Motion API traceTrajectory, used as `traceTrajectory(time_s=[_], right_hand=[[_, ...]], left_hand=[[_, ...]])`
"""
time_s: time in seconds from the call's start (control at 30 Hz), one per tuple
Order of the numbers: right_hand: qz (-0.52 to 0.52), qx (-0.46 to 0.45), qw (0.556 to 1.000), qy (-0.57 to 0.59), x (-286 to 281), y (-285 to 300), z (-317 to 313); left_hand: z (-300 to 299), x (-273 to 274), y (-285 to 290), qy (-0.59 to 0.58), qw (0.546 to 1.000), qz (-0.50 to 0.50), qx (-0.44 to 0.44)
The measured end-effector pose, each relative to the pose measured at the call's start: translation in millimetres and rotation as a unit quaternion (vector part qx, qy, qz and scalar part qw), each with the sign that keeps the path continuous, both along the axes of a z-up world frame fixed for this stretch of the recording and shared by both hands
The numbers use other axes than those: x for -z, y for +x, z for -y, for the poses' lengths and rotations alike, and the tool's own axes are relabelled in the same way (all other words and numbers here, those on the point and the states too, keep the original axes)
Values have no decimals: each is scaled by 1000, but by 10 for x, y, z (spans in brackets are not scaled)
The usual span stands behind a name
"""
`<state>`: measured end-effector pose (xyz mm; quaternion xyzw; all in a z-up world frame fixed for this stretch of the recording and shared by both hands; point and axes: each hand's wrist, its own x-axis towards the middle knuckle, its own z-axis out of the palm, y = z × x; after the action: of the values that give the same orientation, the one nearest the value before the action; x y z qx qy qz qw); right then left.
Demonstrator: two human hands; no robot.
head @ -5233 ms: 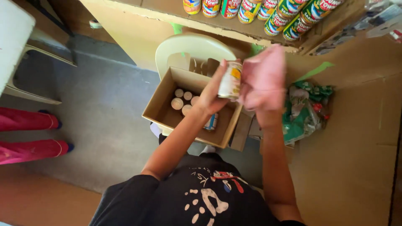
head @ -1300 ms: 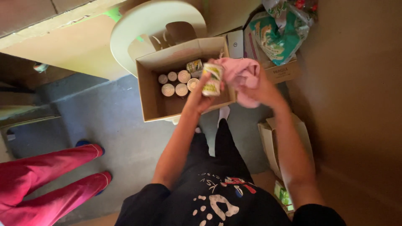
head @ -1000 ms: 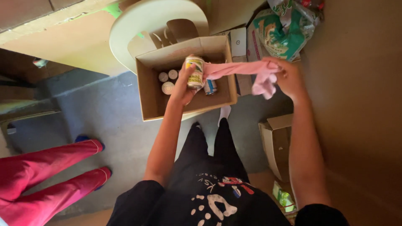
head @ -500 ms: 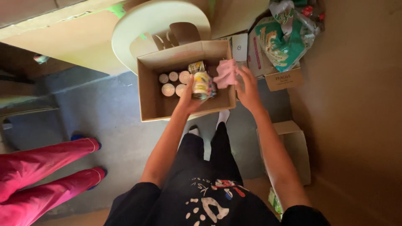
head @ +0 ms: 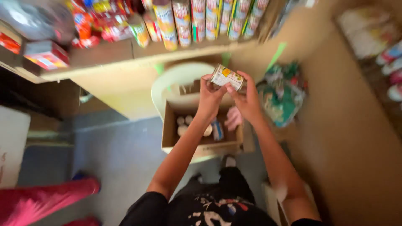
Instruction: Taking canned goods from a cardboard box, wiping each can with a pink cloth, and arranging them neatly on store shelves.
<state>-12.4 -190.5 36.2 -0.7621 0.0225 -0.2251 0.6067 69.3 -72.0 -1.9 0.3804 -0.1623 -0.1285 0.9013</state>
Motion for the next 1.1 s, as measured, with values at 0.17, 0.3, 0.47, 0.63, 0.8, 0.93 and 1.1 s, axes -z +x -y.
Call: traceTrajectory(time_s=[0.17,0.3,0.47,0.63,0.8,0.93,1.1], right_hand=[[113,-80,990,-22,-1207,156,253],[227,-227,943,-93,-2064,146,620],[323,-198,883,-278,-3260,607,778],[367,-234,884,-170,-3874,1491,909],[308,-246,919,-19,-3870,2675,1214],[340,-160,926,21,-3770,3767,1473],[264,1,957,119,-3704,4442,1583]], left_hand=[[71,-478,277,-90,993,74,-4],[111,-1260,259,4,979,200,-39],[125,-2677,837,65,902,407,-131],[603,-3458,1660,46,860,446,-244],[928,-3872,2323,152,761,474,-416],[886,-3831,2649,460,626,445,-445],[969,-3876,2580,680,526,352,-369]])
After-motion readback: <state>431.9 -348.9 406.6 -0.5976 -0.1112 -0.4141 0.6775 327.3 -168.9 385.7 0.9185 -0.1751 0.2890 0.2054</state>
